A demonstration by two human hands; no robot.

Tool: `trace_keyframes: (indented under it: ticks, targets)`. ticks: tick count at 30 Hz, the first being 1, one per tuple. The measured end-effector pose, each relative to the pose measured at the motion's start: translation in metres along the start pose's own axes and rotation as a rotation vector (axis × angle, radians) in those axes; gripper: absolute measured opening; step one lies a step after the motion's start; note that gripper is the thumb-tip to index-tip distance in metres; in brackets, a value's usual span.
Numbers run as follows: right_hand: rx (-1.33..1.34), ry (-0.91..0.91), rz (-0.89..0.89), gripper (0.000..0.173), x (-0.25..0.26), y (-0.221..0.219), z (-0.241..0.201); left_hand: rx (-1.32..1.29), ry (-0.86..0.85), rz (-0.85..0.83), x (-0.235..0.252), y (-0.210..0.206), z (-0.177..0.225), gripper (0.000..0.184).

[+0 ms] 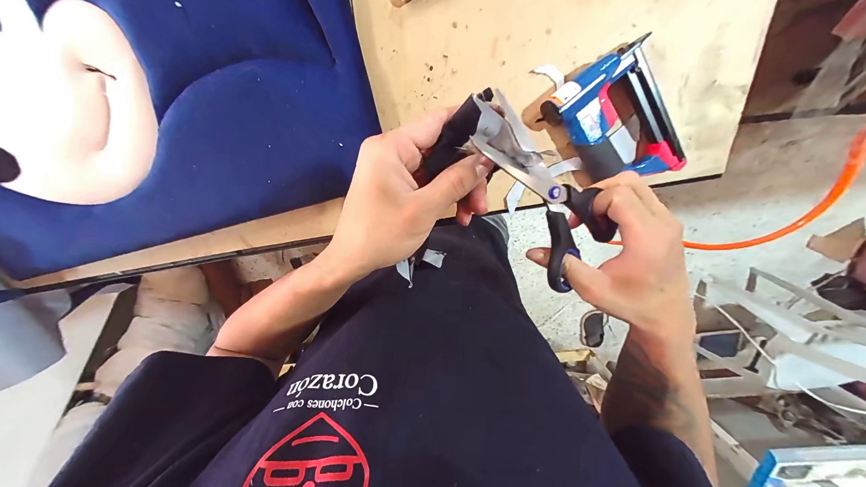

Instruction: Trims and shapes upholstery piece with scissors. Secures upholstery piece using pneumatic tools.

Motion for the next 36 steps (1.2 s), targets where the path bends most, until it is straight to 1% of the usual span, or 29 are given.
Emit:
trace_keyframes:
  ticks: [2,7,8,10,12,14,17,23,26,30,33,36]
  targets:
    - [0.01,-0.007,-0.012,0.044,-0.001,0.001,0.001,0.026,-0.016,0.005,0.0,0.0,0.001,0.031]
    - [0.042,-0.03,-0.042,0.041,-0.006,0.005,0.01,0.049,-0.001,0.004,-0.001,0.004,0.004,0.042]
    - [0.055,-0.031,-0.055,0.04,-0.006,0.006,0.011,0.044,0.007,-0.006,0.0,0.005,0.005,0.042]
    - [0.098,-0.014,-0.089,0.04,-0.005,0.007,0.011,0.028,0.022,-0.039,0.0,0.005,0.006,0.037]
    - [0.123,0.024,-0.113,0.046,-0.003,0.006,0.007,0.008,0.034,-0.079,0.001,0.004,0.005,0.027]
    - [0.126,0.06,-0.132,0.051,0.001,0.005,0.002,-0.006,0.064,-0.139,0.002,0.001,0.004,0.026]
    - [0.145,0.081,-0.139,0.05,0.006,0.003,-0.001,-0.047,0.091,-0.202,0.002,-0.004,0.001,0.025]
    - [0.238,0.04,-0.202,0.04,0.003,0.002,0.011,-0.063,0.12,-0.188,0.003,0.001,0.003,0.031]
    - [0.21,0.033,-0.178,0.039,0.002,0.002,0.012,-0.052,0.113,-0.187,0.003,0.002,0.003,0.028]
    - [0.153,0.058,-0.155,0.048,0.008,0.0,-0.002,-0.057,0.105,-0.207,0.002,-0.006,-0.002,0.025]
    - [0.166,0.034,-0.153,0.043,0.009,-0.003,-0.002,-0.037,0.126,-0.192,0.001,-0.009,-0.003,0.026]
    - [0.185,-0.006,-0.177,0.037,0.005,-0.003,0.008,0.017,0.112,-0.181,0.0,-0.004,-0.002,0.018]
Point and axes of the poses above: each hand's wrist, its own x-axis towards the middle knuckle, its own y-axis out of the back of the hand, z = x × y, the point moved 6 cm from there along x, towards the middle knuckle, and after that the axes turned 9 degrees about -y, right-handed, at the moved point
